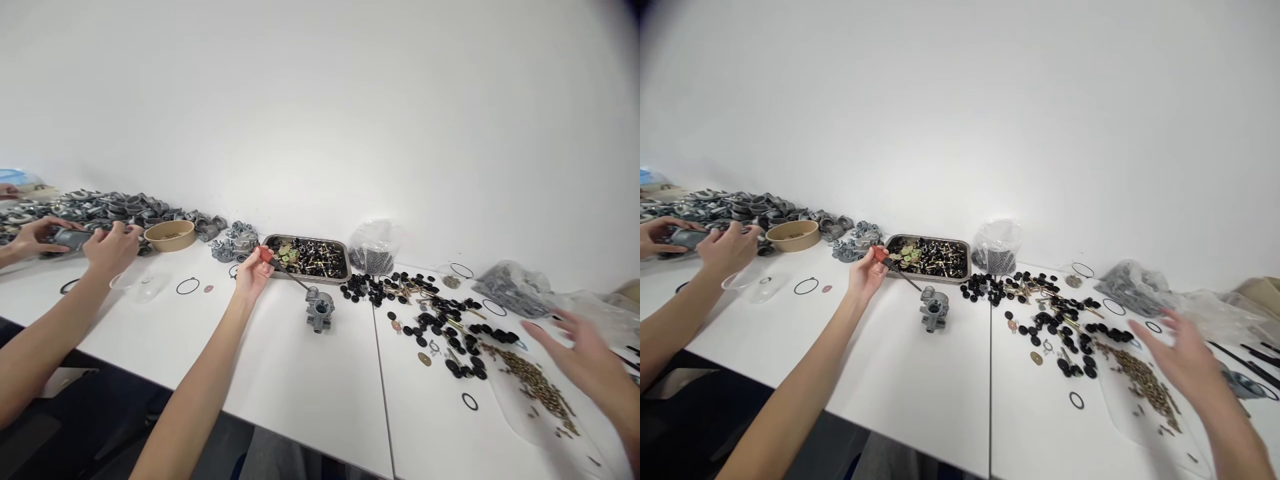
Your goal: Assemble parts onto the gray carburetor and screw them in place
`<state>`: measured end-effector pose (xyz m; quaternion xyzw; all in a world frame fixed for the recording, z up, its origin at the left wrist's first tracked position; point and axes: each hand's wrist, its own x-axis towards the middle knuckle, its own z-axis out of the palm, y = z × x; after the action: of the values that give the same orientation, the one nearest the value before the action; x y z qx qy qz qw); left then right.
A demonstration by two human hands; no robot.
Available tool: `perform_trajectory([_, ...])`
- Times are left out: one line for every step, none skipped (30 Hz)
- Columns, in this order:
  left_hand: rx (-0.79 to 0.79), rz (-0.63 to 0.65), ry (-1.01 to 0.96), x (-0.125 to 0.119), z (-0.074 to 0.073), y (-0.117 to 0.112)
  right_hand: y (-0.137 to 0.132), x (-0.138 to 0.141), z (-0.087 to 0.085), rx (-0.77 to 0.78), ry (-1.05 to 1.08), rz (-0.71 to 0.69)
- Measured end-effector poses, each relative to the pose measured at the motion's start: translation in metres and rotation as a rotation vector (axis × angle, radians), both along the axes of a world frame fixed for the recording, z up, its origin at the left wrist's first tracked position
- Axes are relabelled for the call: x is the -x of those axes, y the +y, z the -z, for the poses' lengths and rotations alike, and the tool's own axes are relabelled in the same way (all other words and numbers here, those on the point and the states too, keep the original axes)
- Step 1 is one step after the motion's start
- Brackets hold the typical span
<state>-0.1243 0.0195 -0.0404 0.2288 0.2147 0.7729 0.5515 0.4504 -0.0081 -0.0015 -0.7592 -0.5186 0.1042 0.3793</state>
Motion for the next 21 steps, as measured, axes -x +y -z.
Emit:
perform_trajectory([0.009,-0.001,-0.002,-0.001,0.0,0.0,-0.003,0.033,-0.008,0.102,0.065,-0.134])
perform_trajectory([0.018,-0.002,-0.003,-0.001,0.0,0.0,-0.006,0.067,-0.014,0.173,0.102,-0.282])
perform_trajectory([0.028,-0.003,-0.004,-0.002,0.0,0.0,-0.01,0.101,-0.017,0.225,0.119,-0.418])
perform_trajectory([0.037,-0.006,-0.005,-0.003,0.0,0.0,-0.013,0.135,-0.016,0.229,0.142,-0.566])
perform_trajectory([0.046,-0.011,-0.005,-0.003,0.0,0.0,-0.015,0.167,-0.014,0.245,0.146,-0.679])
perform_trajectory([0.053,-0.018,-0.005,-0.004,0.0,0.0,-0.017,0.196,-0.01,0.237,0.131,-0.757])
perform_trajectory([0.059,-0.027,-0.004,-0.004,0.0,0.0,-0.017,0.222,-0.004,0.221,0.111,-0.828])
perform_trajectory([0.063,-0.036,-0.002,-0.004,0.0,0.001,-0.017,0.244,0.002,0.197,0.091,-0.903])
perform_trajectory([0.065,-0.044,0.001,-0.004,0.001,0.001,-0.017,0.262,0.008,0.182,0.069,-0.968])
perform_trajectory([0.065,-0.051,0.006,-0.003,0.001,0.002,-0.016,0.276,0.015,0.177,0.045,-1.021])
perform_trajectory([0.065,-0.055,0.013,-0.002,0.001,0.003,-0.014,0.288,0.02,0.176,0.021,-1.066])
perform_trajectory([0.063,-0.056,0.022,-0.002,0.002,0.003,-0.012,0.296,0.026,0.176,0.001,-1.098])
perform_trajectory([0.059,-0.055,0.034,-0.002,0.003,0.004,-0.011,0.302,0.031,0.173,-0.015,-1.117])
perform_trajectory([0.055,-0.05,0.051,-0.002,0.004,0.005,-0.009,0.306,0.035,0.165,-0.025,-1.123])
perform_trajectory([0.05,-0.042,0.071,-0.002,0.005,0.005,-0.007,0.309,0.039,0.151,-0.03,-1.118])
perform_trajectory([0.043,-0.031,0.096,-0.004,0.006,0.006,-0.006,0.31,0.042,0.133,-0.03,-1.106])
perform_trajectory([0.036,-0.016,0.126,-0.006,0.007,0.006,-0.005,0.311,0.045,0.116,-0.028,-1.088])
perform_trajectory([0.028,0.003,0.16,-0.009,0.008,0.006,-0.004,0.311,0.046,0.101,-0.025,-1.072])
perform_trajectory([0.018,0.024,0.199,-0.013,0.009,0.006,-0.005,0.31,0.047,0.087,-0.019,-1.063])
perform_trajectory([0.008,0.047,0.241,-0.016,0.01,0.006,-0.006,0.308,0.048,0.077,-0.011,-1.062])
perform_trajectory([-0.003,0.069,0.285,-0.021,0.011,0.006,-0.009,0.304,0.048,0.07,0.001,-1.067])
